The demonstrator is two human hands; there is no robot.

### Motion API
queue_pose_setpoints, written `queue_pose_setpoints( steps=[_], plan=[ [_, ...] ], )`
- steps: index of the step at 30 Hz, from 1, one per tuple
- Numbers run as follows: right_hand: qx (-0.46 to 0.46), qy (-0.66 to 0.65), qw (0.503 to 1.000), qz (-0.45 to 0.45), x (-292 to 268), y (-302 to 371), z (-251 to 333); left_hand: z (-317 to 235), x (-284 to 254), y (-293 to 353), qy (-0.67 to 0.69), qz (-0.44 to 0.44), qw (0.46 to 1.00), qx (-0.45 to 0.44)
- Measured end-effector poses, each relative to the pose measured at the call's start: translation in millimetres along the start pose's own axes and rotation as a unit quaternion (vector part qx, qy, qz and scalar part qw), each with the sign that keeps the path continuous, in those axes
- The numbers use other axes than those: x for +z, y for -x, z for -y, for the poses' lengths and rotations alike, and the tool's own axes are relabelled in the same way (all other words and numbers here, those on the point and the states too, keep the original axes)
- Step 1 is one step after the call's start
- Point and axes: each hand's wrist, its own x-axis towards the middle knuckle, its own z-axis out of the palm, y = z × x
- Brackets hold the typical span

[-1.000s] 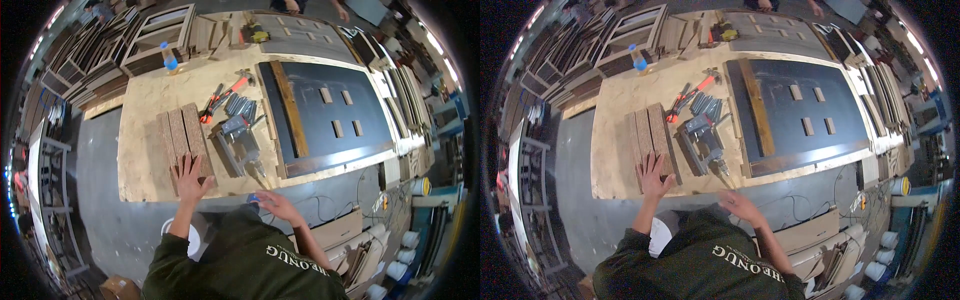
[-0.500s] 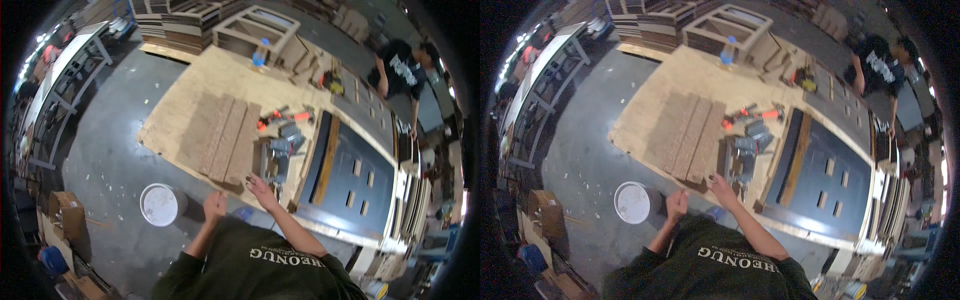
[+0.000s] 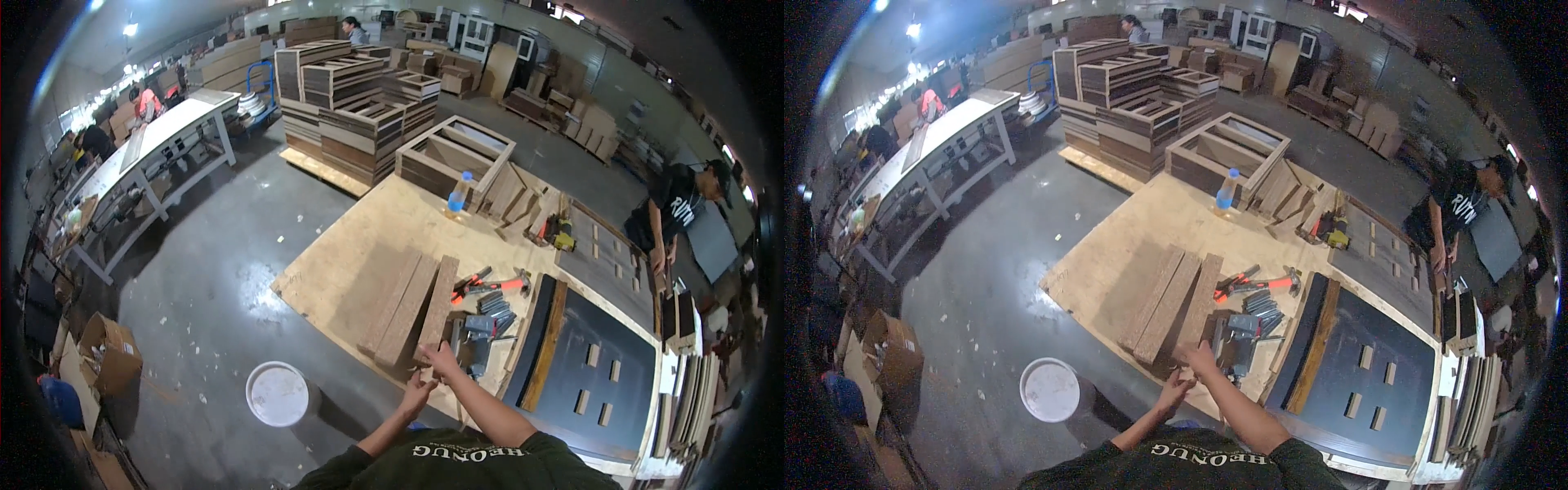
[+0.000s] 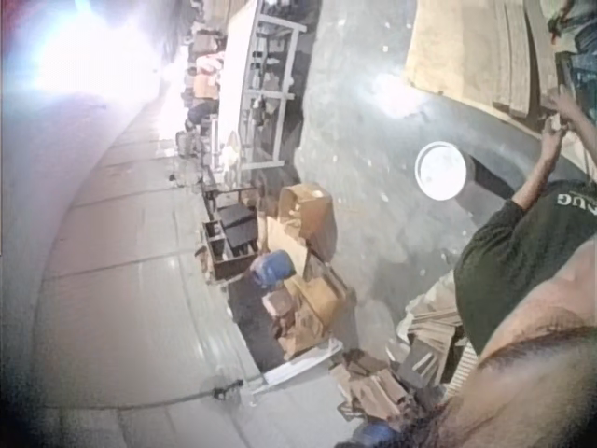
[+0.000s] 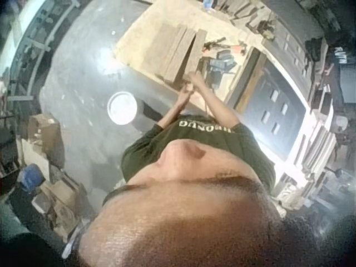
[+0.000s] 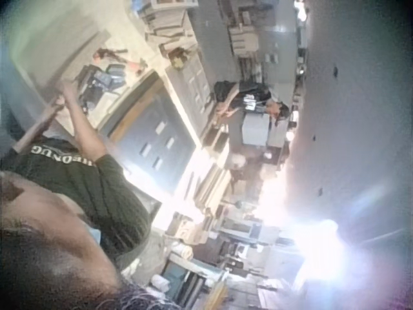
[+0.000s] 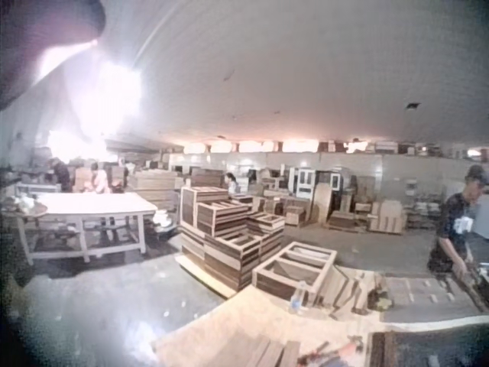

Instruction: The person arranges wooden pieces onto a jig on the workbench and fastens them together using a pneumatic nail gun to assemble a wooden frame.

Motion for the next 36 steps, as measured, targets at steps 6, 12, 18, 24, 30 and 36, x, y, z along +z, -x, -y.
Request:
queue_pose_setpoints(
  steps=[6, 12, 18, 24, 30, 36],
  plan=[
    [-0.058, -0.006, 0.998, 0.031, -5.0, 28.4, 41.6, -14.0, -21.9, 13.3, -0.211, -0.197, 0.918, 0.271],
    [0.003, -0.064, 0.994, 0.085, -21.1, 16.5, 28.3, -71.1, 5.6, 24.0, -0.388, -0.154, 0.791, 0.448],
    [0.088, -0.226, 0.965, 0.099, -47.3, 56.1, 31.4, -96.0, 9.2, -11.1, -0.522, -0.081, 0.809, 0.259],
    [0.077, -0.32, 0.929, 0.17, -101.0, 96.8, -3.3, -85.2, 24.3, -32.0, -0.624, -0.087, 0.768, 0.113],
    [0.056, -0.337, 0.915, 0.215, -160.7, 143.1, -33.1, -79.5, 38.5, -28.3, -0.615, -0.163, 0.76, 0.136],
    [-0.046, -0.357, 0.881, 0.308, -249.2, 182.0, -92.0, -88.2, 45.3, 10.2, -0.118, -0.058, 0.981, 0.141]
  ],
)
